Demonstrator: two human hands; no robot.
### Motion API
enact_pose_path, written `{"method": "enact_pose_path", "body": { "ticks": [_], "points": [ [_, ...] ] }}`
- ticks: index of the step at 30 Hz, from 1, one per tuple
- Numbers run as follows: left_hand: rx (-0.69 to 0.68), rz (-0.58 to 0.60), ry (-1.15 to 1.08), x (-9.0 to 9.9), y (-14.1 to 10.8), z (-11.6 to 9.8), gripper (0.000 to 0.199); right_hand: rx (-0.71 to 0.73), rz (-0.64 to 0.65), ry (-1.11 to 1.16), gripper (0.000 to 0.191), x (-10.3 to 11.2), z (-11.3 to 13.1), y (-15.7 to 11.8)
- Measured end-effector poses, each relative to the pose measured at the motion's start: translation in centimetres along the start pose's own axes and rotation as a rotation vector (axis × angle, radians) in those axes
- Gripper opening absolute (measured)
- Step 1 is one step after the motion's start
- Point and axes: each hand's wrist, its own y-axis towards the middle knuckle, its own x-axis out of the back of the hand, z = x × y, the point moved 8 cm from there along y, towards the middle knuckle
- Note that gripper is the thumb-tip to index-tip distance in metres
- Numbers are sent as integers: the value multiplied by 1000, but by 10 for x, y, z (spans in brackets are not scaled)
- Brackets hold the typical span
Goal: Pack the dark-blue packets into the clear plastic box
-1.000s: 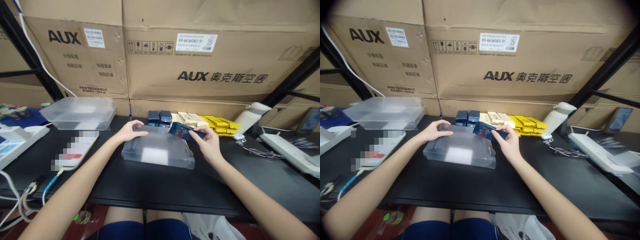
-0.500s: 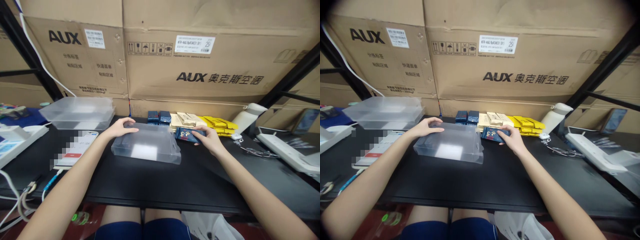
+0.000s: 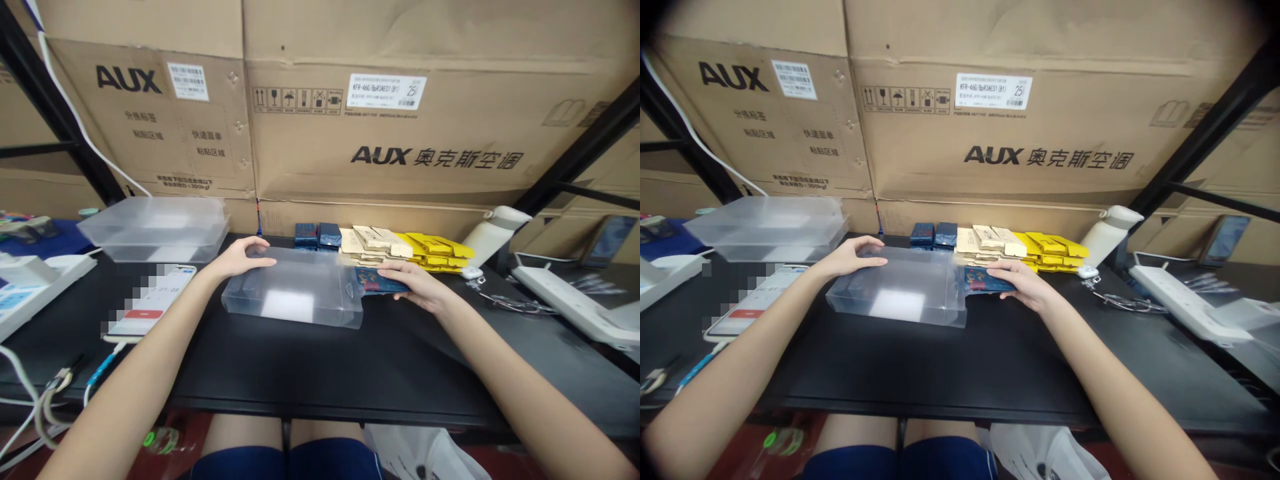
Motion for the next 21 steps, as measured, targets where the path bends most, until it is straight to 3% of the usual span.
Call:
{"method": "enact_pose_path", "body": {
  "ticks": [14,21],
  "points": [
    [4,4,-22,-1,0,2,60,116,-12,-202,37,-8,1,2],
    [17,8,-23,1,0,2,62,-49,-15,-41,27,-4,-11,3]
  ]
}}
